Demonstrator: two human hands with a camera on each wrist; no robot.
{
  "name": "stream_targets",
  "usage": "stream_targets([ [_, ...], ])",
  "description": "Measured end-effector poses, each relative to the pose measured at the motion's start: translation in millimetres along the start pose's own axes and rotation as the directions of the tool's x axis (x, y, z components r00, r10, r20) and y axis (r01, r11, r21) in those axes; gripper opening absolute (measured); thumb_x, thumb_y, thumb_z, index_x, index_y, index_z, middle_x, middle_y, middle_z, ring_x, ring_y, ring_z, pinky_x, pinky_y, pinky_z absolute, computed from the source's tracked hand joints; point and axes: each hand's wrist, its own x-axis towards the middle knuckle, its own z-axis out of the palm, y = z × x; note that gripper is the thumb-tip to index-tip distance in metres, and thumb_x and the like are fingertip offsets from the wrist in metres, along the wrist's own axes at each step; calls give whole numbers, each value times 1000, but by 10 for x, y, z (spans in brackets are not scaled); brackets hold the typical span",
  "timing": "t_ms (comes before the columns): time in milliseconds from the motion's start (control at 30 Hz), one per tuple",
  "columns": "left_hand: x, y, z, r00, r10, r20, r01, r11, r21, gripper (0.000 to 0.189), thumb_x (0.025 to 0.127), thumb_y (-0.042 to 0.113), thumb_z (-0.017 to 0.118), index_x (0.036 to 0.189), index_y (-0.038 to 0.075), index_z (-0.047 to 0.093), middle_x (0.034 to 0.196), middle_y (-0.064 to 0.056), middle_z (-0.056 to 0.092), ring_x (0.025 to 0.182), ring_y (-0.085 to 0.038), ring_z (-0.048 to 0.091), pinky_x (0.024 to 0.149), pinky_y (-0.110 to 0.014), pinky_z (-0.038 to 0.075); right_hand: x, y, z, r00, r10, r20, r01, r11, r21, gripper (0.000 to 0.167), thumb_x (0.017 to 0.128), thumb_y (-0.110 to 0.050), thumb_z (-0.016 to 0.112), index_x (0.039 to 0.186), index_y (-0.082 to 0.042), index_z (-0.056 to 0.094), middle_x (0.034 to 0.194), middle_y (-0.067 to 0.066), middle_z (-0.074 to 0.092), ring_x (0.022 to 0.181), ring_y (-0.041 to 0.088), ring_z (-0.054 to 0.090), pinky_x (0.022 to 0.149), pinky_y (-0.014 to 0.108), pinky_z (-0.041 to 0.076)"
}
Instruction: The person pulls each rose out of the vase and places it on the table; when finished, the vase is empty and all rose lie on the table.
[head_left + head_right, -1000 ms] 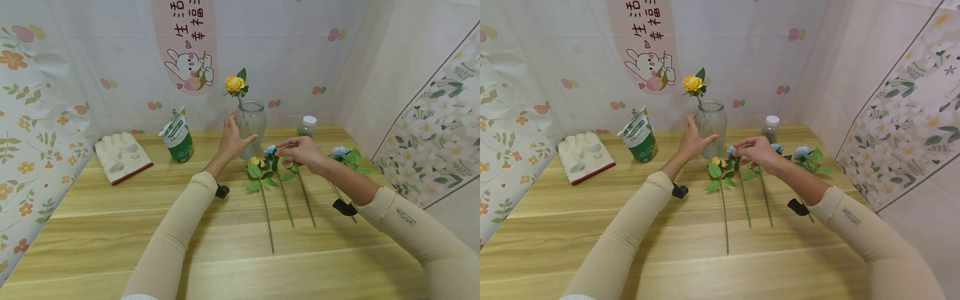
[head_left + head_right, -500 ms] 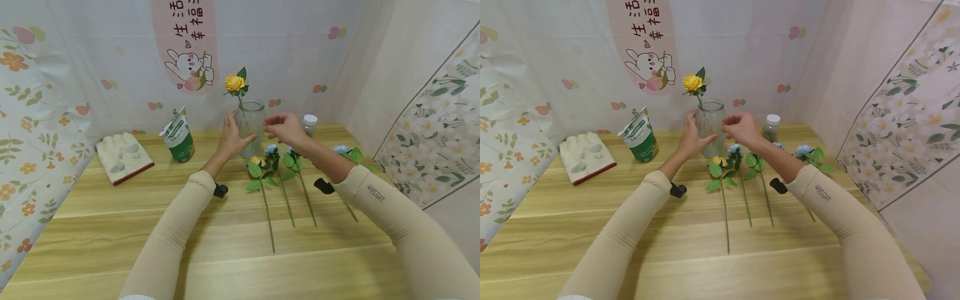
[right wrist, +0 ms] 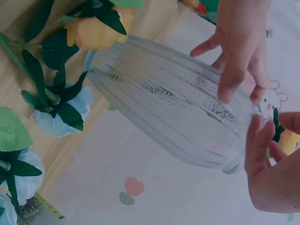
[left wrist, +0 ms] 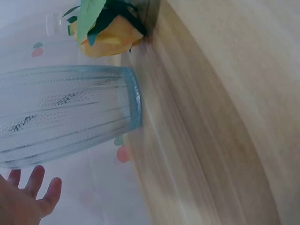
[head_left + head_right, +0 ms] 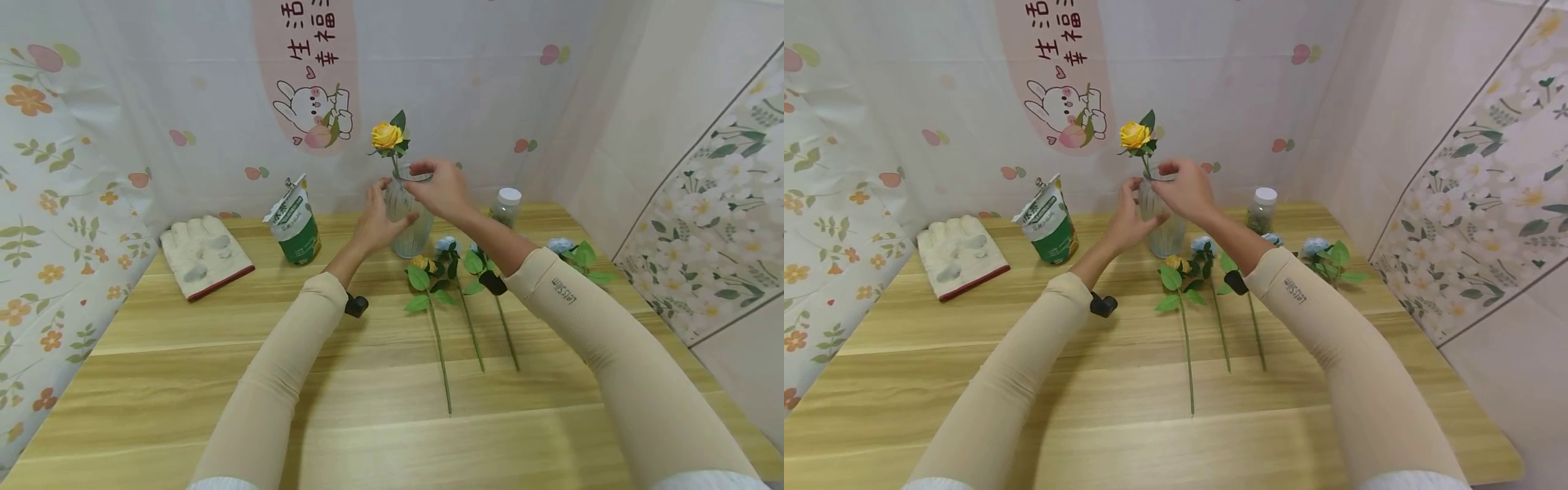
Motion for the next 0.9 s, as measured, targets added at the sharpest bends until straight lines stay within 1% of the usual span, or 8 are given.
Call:
stream_targets([
  [67,13,3,-28,1000,8,7,-8,1000,-17,87,89,47,70,149,10,18,154,-13,24,136,-32,39,107,-48,38,44,-13,2,999,27,44,-26,1000,-8,39,94,-21,68,128,-3,63,130,12,63,85,27,70,66,31,54],
  [133,23,9,-58,1000,13,11,-12,999,-38,85,90,45,70,148,8,20,153,-13,27,134,-32,41,107,-47,38,83,-16,3,995,47,83,-46,999,-17,42,95,-22,67,132,-3,60,134,11,61,81,27,70,62,29,54],
  [267,61,8,-107,999,15,30,-13,998,-61,81,92,43,68,147,7,22,153,-13,29,133,-32,43,106,-44,40,141,-20,6,991,66,116,-64,998,-24,46,95,-23,67,135,-2,58,135,11,60,79,24,69,62,28,56],
  [400,124,11,-149,999,28,37,-25,996,-80,75,93,37,68,145,4,25,154,-14,31,134,-32,43,107,-43,39,197,-16,-14,987,85,137,-84,996,-13,44,94,-22,68,132,0,59,128,13,63,76,21,67,61,28,56],
  [500,170,7,-202,998,36,46,-31,994,-104,71,93,34,70,142,3,28,153,-15,34,134,-33,42,108,-43,38,244,-29,-25,979,110,171,-108,994,-18,44,94,-21,68,132,0,59,125,14,65,69,18,68,59,27,56],
  [700,199,17,-288,994,3,109,14,989,-149,72,92,34,71,140,4,28,152,-17,34,133,-33,44,107,-43,40,312,-80,-75,955,166,244,-164,986,-32,47,95,-23,67,136,-1,56,131,15,61,60,14,68,59,26,56],
  [800,199,26,-294,993,-20,119,39,987,-158,74,90,37,73,141,6,28,153,-16,35,130,-33,47,104,-43,43,350,-104,-96,944,184,272,-166,982,-89,49,96,-24,66,137,1,55,132,16,61,55,12,65,59,25,55],
  [900,203,24,-295,994,-27,110,45,986,-160,77,89,38,74,143,7,29,153,-14,36,129,-32,47,103,-42,43,395,-157,-114,940,160,302,-103,975,-194,50,96,-25,65,135,3,56,128,19,63,49,10,61,55,25,54],
])
